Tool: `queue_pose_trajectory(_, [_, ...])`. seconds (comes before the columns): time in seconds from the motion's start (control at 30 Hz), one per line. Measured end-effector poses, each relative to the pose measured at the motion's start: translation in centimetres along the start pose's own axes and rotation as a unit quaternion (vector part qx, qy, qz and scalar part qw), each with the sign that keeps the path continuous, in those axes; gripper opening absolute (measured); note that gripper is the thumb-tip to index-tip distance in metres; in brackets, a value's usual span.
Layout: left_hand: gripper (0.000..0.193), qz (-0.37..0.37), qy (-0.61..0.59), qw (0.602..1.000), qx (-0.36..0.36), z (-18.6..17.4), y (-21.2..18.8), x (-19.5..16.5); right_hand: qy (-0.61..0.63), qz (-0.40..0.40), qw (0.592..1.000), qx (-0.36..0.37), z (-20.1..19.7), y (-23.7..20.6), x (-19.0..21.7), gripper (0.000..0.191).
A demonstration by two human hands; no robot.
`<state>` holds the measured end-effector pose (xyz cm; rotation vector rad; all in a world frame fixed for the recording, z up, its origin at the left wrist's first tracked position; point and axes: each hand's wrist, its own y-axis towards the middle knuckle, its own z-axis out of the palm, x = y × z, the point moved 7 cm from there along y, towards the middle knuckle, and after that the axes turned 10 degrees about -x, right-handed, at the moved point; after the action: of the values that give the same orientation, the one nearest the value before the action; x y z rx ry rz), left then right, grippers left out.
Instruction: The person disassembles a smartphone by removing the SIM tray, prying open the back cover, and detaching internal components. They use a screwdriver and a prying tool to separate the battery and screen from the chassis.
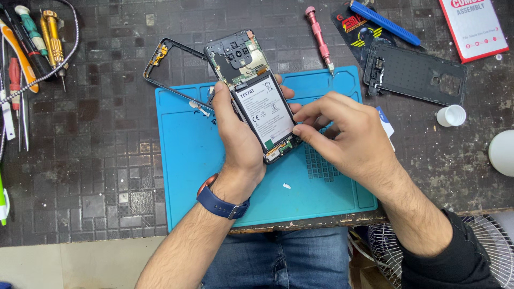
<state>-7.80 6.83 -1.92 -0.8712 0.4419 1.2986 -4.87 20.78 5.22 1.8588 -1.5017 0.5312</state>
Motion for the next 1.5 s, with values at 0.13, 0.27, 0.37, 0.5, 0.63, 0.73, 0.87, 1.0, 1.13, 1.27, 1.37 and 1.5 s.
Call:
queue_pose_trajectory(0.13, [0.080,0.003,-0.011,1.000,0.019,0.4,-0.1,-0.5,0.021,-0.015,0.999,-0.022,-0.6,-0.1,0.1,0.013])
queue_pose_trajectory(0.27, [0.085,-0.011,-0.052,0.998,0.029,0.3,-0.3,-0.5,-0.016,-0.003,0.998,-0.059,-2.3,-0.1,-0.7,0.007])
queue_pose_trajectory(0.37, [0.086,0.049,-0.059,0.995,0.057,0.0,-0.5,-1.4,-0.042,-0.001,0.998,-0.056,-3.5,0.2,-1.0,0.010])
queue_pose_trajectory(0.5, [0.092,0.045,-0.195,0.972,0.123,0.1,-0.8,-1.8,-0.020,-0.018,0.992,0.121,-2.0,0.2,-0.7,0.013])
queue_pose_trajectory(0.63, [0.091,0.051,-0.237,0.953,0.179,0.3,-1.0,-2.5,-0.029,-0.097,0.969,0.227,0.5,-1.0,1.0,0.017])
queue_pose_trajectory(0.73, [0.093,0.021,-0.265,0.942,0.207,0.5,-1.2,-2.4,0.004,-0.142,0.945,0.294,2.2,-2.3,2.3,0.024])
queue_pose_trajectory(0.87, [0.095,-0.005,-0.273,0.932,0.238,1.1,-1.4,-2.5,-0.008,-0.211,0.933,0.292,3.6,-2.8,3.3,0.017])
queue_pose_trajectory(1.0, [0.094,-0.005,-0.242,0.934,0.263,1.7,-1.8,-2.6,-0.004,-0.216,0.930,0.297,3.8,-2.9,3.2,0.012])
queue_pose_trajectory(1.13, [0.098,0.005,-0.200,0.942,0.268,1.7,-1.9,-2.3,-0.012,-0.174,0.937,0.301,4.0,-2.8,2.6,0.013])
queue_pose_trajectory(1.27, [0.091,0.022,-0.208,0.943,0.259,1.9,-1.8,-2.7,-0.059,-0.136,0.938,0.315,4.4,-2.5,2.0,0.016])
queue_pose_trajectory(1.37, [0.082,0.038,-0.213,0.945,0.246,2.0,-1.4,-3.0,-0.073,-0.148,0.937,0.307,4.7,-2.5,2.3,0.016])
queue_pose_trajectory(1.5, [0.070,0.047,-0.201,0.951,0.232,1.3,-1.1,-2.4,-0.070,-0.169,0.936,0.299,4.8,-2.8,2.2,0.017])
